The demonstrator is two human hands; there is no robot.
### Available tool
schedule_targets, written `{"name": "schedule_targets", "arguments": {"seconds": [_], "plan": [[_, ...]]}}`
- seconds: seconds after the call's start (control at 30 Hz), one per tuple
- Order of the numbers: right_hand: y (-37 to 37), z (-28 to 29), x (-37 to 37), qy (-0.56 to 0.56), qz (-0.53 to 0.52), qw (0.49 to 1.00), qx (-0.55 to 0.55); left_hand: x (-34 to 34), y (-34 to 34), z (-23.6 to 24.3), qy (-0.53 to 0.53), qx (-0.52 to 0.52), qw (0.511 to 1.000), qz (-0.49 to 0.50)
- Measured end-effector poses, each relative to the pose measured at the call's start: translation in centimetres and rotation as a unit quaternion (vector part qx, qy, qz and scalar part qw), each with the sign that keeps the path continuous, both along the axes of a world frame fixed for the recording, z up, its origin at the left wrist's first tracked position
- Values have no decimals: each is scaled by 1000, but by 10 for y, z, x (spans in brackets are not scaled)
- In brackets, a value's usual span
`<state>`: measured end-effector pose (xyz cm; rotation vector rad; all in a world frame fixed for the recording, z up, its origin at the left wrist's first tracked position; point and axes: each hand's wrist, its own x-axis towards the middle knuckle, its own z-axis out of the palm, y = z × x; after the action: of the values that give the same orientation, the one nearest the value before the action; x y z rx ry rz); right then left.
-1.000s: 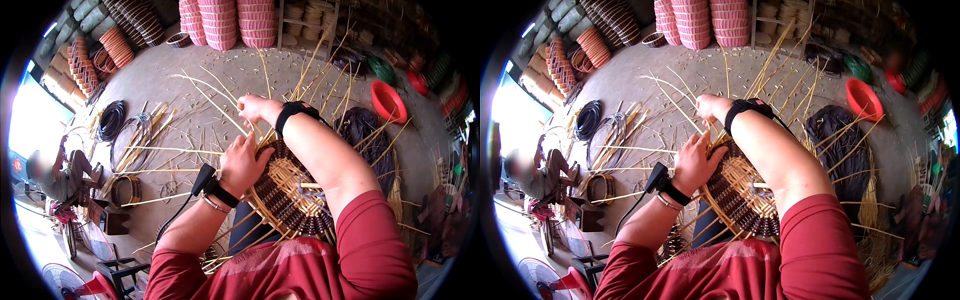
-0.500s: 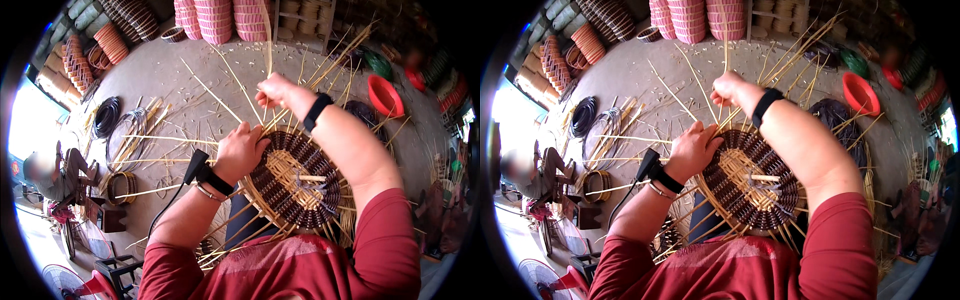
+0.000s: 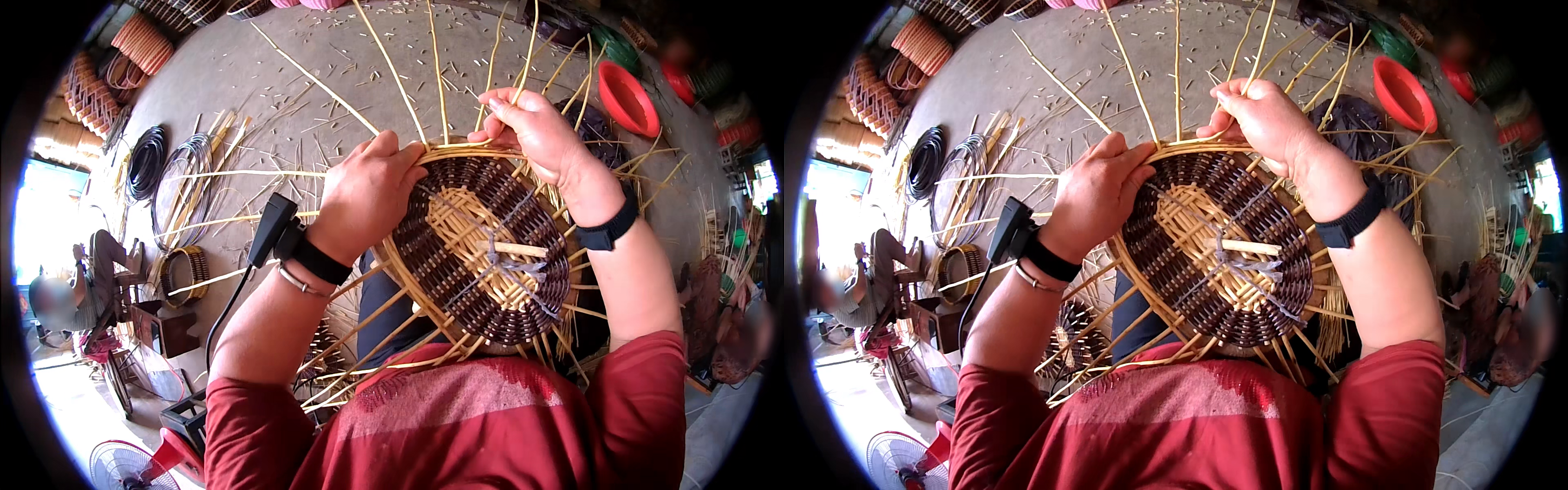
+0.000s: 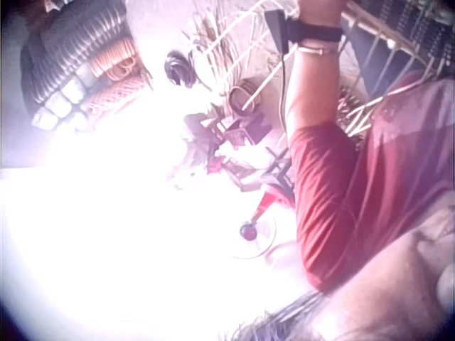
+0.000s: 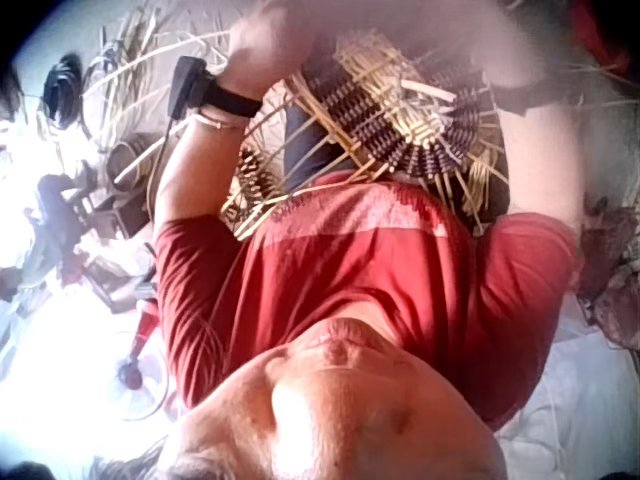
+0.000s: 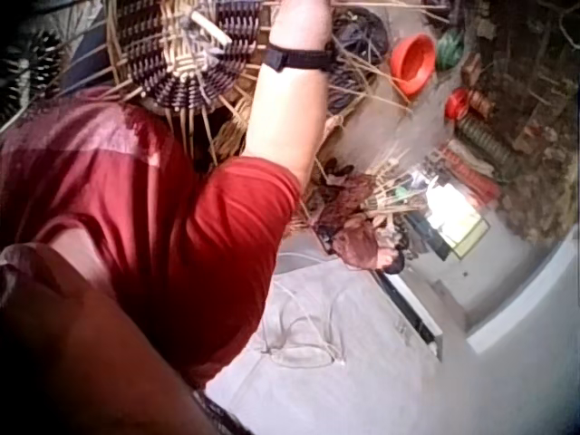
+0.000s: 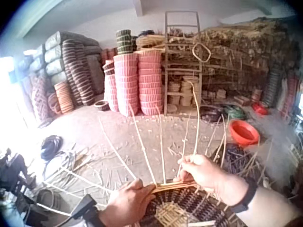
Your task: The person weaves a wicker basket by hand, threading long wooden strips through a pre-formed base and around vertical spokes.
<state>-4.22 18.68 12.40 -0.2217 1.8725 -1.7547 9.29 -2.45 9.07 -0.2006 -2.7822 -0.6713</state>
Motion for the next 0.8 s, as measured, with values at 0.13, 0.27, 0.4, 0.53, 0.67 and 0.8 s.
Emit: {"name": "schedule_targets", "arguments": {"seconds": [0.13, 0.27, 0.4, 0.53, 0.67, 0.8], "plan": [[-12, -5, -18, -67, -1, 998, 9, -8, -18, -6, -39, 40, 998, -1], [-32, -7, -30, -97, 28, 995, 19, -18, -26, 1, 14, 37, 999, 18], [-26, -12, -38, -101, 60, 993, -11, -37, -2, 13, 9, -18, 1000, -6], [-31, -14, -48, -9, 117, 991, -61, -45, -12, -26, 112, -143, 983, -16], [27, 0, -38, 343, 104, 921, 154, -49, -37, -50, 120, -198, 973, 9], [179, 76, 40, 145, 312, 905, 252, -31, -30, -20, -50, -174, 979, 92]]}}
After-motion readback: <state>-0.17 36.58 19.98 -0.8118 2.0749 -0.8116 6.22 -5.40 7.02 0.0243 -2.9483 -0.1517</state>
